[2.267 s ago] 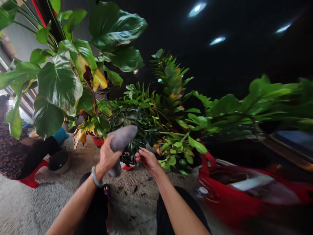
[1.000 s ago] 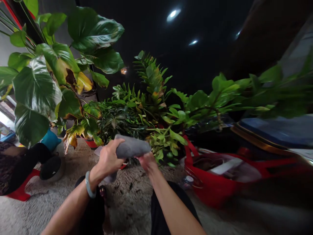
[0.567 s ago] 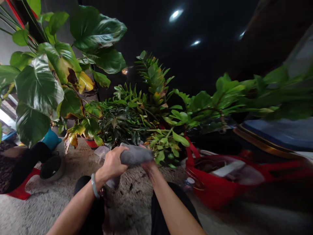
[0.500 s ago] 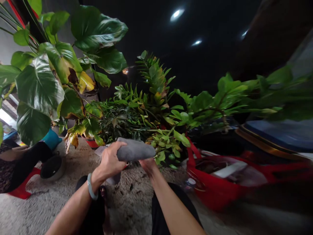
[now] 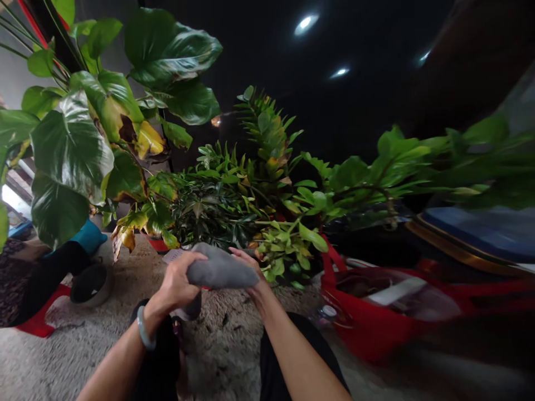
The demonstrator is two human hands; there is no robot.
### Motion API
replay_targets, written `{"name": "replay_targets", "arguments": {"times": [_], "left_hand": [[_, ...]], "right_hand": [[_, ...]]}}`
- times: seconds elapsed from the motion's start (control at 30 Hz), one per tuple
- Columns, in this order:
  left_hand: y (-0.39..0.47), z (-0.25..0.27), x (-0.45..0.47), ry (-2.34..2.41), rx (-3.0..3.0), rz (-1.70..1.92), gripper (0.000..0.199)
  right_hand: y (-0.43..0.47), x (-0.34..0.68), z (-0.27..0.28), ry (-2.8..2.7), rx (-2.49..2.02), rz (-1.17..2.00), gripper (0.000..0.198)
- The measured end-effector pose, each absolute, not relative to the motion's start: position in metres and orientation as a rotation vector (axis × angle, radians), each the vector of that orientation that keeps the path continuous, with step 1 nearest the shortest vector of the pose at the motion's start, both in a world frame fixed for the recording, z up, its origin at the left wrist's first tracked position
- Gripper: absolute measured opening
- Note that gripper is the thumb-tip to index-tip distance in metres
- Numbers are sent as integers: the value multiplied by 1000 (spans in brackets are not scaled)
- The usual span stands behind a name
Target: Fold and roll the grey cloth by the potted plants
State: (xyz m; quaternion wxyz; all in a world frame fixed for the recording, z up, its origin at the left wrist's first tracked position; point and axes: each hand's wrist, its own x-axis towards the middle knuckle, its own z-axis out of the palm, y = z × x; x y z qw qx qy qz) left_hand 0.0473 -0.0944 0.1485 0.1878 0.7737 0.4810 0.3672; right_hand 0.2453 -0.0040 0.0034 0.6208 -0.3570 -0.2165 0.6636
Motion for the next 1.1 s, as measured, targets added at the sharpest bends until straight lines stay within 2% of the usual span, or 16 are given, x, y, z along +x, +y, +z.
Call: {"name": "replay_targets", "arguments": {"times": [0.13, 0.2, 0.3, 0.4, 0.47, 0.57, 0.7, 0.77, 0.83, 0.97, 1.03, 1.1], "left_hand": [[-72, 198, 28, 1643, 2040, 1637, 51], [-52, 201, 25, 1724, 2011, 1745, 53], [-46, 160, 27, 1801, 1960, 1555, 54], [-80, 101, 33, 1838, 1863, 1403, 53], [-109, 83, 34, 1780, 1882, 1362, 50], [-123, 106, 26, 1795, 1896, 1562, 45], [-80, 160, 0, 2011, 1743, 1887, 52], [-62, 159, -8, 2026, 1721, 1813, 53], [-65, 134, -8, 1957, 1751, 1580, 52], [-119, 82, 5, 1745, 1836, 1154, 52], [-138, 88, 7, 1744, 1834, 1222, 47], [-135, 118, 4, 1835, 1796, 1466, 42]], "right_hand": [[-7, 241, 11, -511, -801, 1538, 39], [-9, 239, 16, -519, -783, 1534, 41], [-12, 239, 20, -508, -785, 1538, 42], [-13, 243, 20, -505, -816, 1564, 43], [-12, 245, 20, -518, -820, 1582, 43], [-12, 246, 18, -536, -815, 1586, 41], [-14, 243, 17, -546, -799, 1585, 38], [-15, 242, 17, -540, -803, 1574, 38], [-15, 242, 17, -531, -834, 1561, 38], [-13, 245, 15, -528, -888, 1549, 36], [-12, 245, 15, -543, -877, 1555, 36], [-13, 244, 17, -559, -851, 1566, 36]]}}
